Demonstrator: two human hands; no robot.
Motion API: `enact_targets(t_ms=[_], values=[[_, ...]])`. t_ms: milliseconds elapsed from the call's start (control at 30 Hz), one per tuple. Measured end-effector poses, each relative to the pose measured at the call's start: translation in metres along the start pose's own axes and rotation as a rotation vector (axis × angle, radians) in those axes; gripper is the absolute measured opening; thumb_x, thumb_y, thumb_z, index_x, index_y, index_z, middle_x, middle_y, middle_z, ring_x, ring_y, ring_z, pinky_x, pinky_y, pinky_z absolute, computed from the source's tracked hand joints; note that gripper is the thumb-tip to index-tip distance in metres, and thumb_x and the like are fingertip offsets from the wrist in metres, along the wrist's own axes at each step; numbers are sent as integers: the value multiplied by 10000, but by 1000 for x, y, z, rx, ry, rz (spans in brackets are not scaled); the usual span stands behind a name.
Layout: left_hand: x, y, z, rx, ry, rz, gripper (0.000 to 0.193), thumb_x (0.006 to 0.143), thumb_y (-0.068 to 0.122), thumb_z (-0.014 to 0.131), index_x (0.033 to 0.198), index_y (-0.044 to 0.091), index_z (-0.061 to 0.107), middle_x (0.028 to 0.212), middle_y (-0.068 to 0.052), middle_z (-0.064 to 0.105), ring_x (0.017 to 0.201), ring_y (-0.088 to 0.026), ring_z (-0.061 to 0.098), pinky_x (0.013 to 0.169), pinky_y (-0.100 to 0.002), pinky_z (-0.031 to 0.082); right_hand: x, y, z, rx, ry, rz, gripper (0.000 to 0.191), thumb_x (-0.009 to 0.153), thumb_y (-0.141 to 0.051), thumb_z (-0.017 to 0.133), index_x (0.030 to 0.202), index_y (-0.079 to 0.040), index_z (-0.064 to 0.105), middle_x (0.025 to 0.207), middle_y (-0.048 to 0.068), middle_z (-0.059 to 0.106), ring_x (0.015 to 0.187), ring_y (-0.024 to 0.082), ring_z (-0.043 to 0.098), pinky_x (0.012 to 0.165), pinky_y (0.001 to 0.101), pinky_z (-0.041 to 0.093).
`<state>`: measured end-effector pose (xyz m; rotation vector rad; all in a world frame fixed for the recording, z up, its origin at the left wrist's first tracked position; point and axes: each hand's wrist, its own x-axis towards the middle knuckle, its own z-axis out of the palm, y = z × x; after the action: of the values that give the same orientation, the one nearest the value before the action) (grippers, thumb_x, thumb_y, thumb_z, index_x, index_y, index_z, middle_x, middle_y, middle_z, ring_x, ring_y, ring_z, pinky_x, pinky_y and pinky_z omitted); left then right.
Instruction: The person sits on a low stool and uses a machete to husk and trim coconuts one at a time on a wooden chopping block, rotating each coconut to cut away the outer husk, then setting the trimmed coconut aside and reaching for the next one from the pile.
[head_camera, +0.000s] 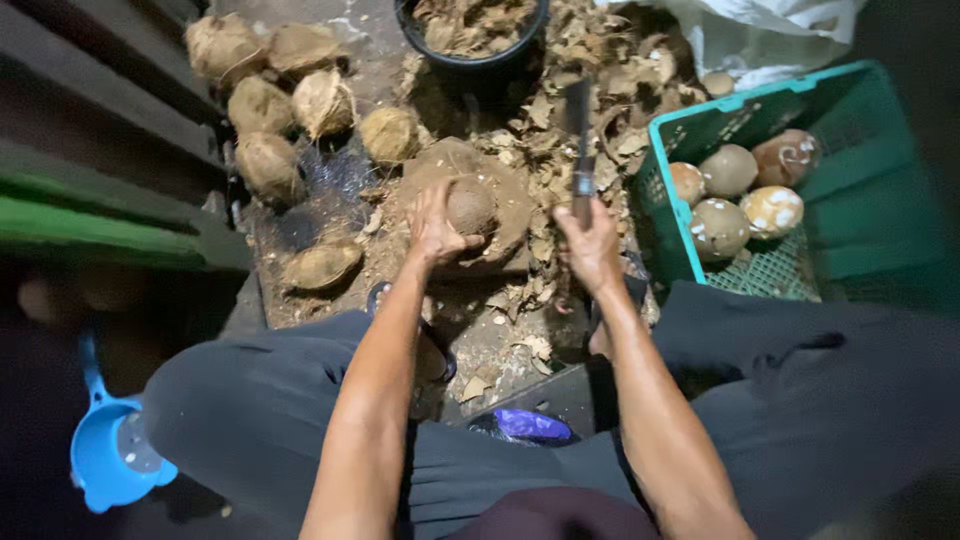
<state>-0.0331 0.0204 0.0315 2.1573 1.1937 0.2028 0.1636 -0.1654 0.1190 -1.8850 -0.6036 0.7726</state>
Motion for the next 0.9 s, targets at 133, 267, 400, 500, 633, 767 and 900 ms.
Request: enact_targets(t_ms=[133,267,400,500,633,767,900], values=[[18,-3,15,-206,190,-99,1008,784,735,753,1517,101,476,1573,-284,335,1421,-498,308,1114,-662,143,-26,-76,5,-26,-8,-296,322,1032,-345,640,1131,-41,608,778,6,607,641,127,581,566,312,474],[22,-2,19,-332,256,-357,802,934,756,489,1361,99,663,1323,-293,611,1278,-443,565,1134,-537,394,-40,-124,-13,-3,91,-544,318,1111,-341,626,1199,-38,594,884,-11,633,751,96,602,658,272,507],[21,-6,22,-303,294,-368,722,921,711,431,1284,157,718,1164,-246,708,1121,-404,649,1033,-556,456,-44,-109,-7,119,50,-356,269,1021,-373,563,1039,-105,556,720,-34,555,501,73,533,479,285,486],[21,-6,24,-262,341,-382,681,922,697,449,1234,156,718,1123,-235,700,1103,-398,611,1029,-616,375,-45,-63,30,136,-6,-188,269,1007,-377,575,1021,-109,561,705,-34,548,507,77,506,411,288,464],[21,1,27,-148,351,-360,630,948,676,445,1198,183,748,1221,-202,696,1204,-426,575,1076,-744,230,-46,-2,56,-72,-210,141,272,939,-363,654,956,-114,547,681,-41,532,520,82,510,422,308,434],[15,5,27,-228,381,-457,642,925,678,480,1247,175,715,1272,-231,642,1238,-438,543,1044,-614,361,-38,13,38,-67,-107,80,369,987,-399,641,822,-73,584,620,-13,530,489,118,519,440,321,446],[11,2,29,-205,363,-507,624,950,635,486,1281,154,706,1310,-238,635,1239,-429,573,1069,-537,408,-35,12,41,202,33,24,345,989,-369,647,851,-62,569,638,2,531,507,137,508,450,353,423]])
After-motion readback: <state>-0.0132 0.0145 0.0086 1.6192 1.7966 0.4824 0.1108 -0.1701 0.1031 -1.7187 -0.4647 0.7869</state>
